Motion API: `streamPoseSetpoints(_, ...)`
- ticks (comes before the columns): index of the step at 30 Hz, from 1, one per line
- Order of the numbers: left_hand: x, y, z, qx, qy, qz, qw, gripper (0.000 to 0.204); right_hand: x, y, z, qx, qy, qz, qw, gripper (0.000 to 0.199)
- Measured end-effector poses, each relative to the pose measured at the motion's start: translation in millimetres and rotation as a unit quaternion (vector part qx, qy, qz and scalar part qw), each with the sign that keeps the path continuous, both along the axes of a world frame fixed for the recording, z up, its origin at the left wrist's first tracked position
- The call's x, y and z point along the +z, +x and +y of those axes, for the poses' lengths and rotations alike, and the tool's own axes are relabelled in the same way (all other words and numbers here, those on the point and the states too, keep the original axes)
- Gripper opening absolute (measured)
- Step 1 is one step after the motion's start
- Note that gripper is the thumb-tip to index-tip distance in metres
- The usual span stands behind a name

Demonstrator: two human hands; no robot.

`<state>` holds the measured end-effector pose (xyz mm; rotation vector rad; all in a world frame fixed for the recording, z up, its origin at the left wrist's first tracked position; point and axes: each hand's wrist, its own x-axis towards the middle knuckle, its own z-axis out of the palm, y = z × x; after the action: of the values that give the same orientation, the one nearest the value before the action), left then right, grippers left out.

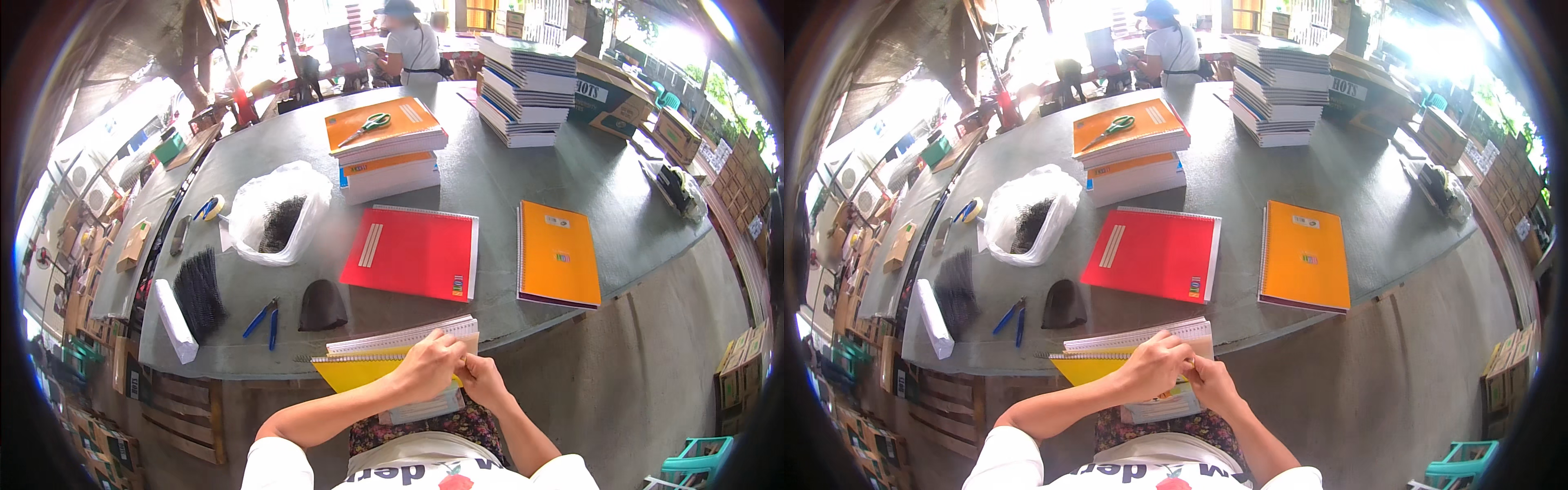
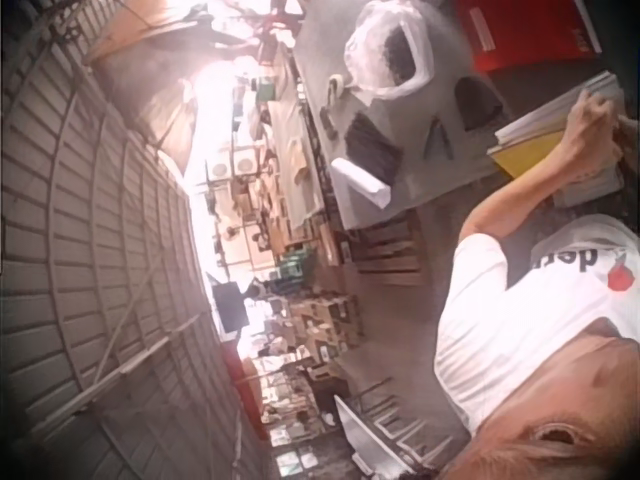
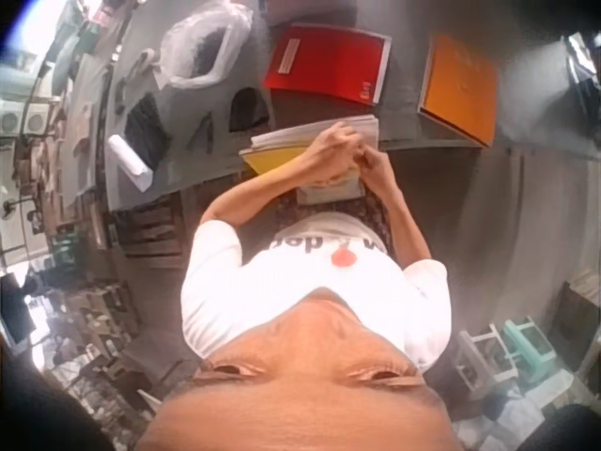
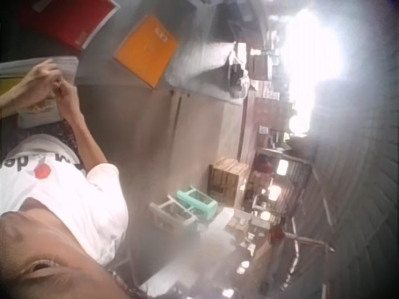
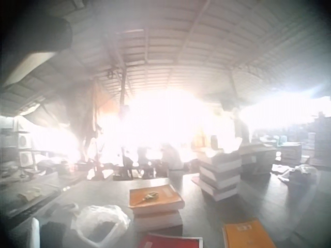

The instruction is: The person binds a series of paper notebooks by manually inserting a black plastic spiral through the pre-punched holes in each notebook, trimming the excess spiral using blue shears, and placing the completed notebooks in a stack.

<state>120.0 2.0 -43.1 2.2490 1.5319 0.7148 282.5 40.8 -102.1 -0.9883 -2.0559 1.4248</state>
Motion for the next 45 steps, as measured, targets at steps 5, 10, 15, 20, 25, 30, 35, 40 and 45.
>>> streamPoseSetpoints(5,9,-1,3,-0.014,-0.045,-0.065,0.997,0.026,10,1,-8,0.008,0.080,0.004,0.997,0.011)
streamPoseSetpoints(10,30,-120,-19,0.217,0.058,-0.023,0.974,0.048,37,0,16,0.008,-0.130,0.108,0.986,0.028)
streamPoseSetpoints(15,-3,-259,-104,0.441,-0.274,0.163,0.839,0.095,85,-52,37,0.264,0.157,-0.178,0.935,0.031)
streamPoseSetpoints(20,-53,-269,-139,0.442,-0.208,0.093,0.868,0.080,84,-155,-15,0.383,0.230,-0.303,0.841,0.029)
streamPoseSetpoints(25,-16,-207,-154,0.515,-0.103,0.034,0.850,0.035,57,-201,-42,0.353,0.248,-0.058,0.900,0.022)
streamPoseSetpoints(30,5,-139,-174,0.367,-0.314,-0.436,0.759,0.034,45,-210,-35,0.296,0.195,-0.022,0.935,0.024)
streamPoseSetpoints(35,-7,-125,-172,0.356,-0.326,-0.449,0.752,0.049,48,-204,-36,0.272,0.224,-0.023,0.935,0.028)
streamPoseSetpoints(40,0,-126,-166,0.386,-0.359,-0.422,0.738,0.048,51,-199,-34,0.312,0.155,0.002,0.937,0.028)
streamPoseSetpoints(45,10,-126,-162,0.405,-0.358,-0.267,0.798,0.029,48,-198,-26,0.382,0.193,0.095,0.899,0.029)
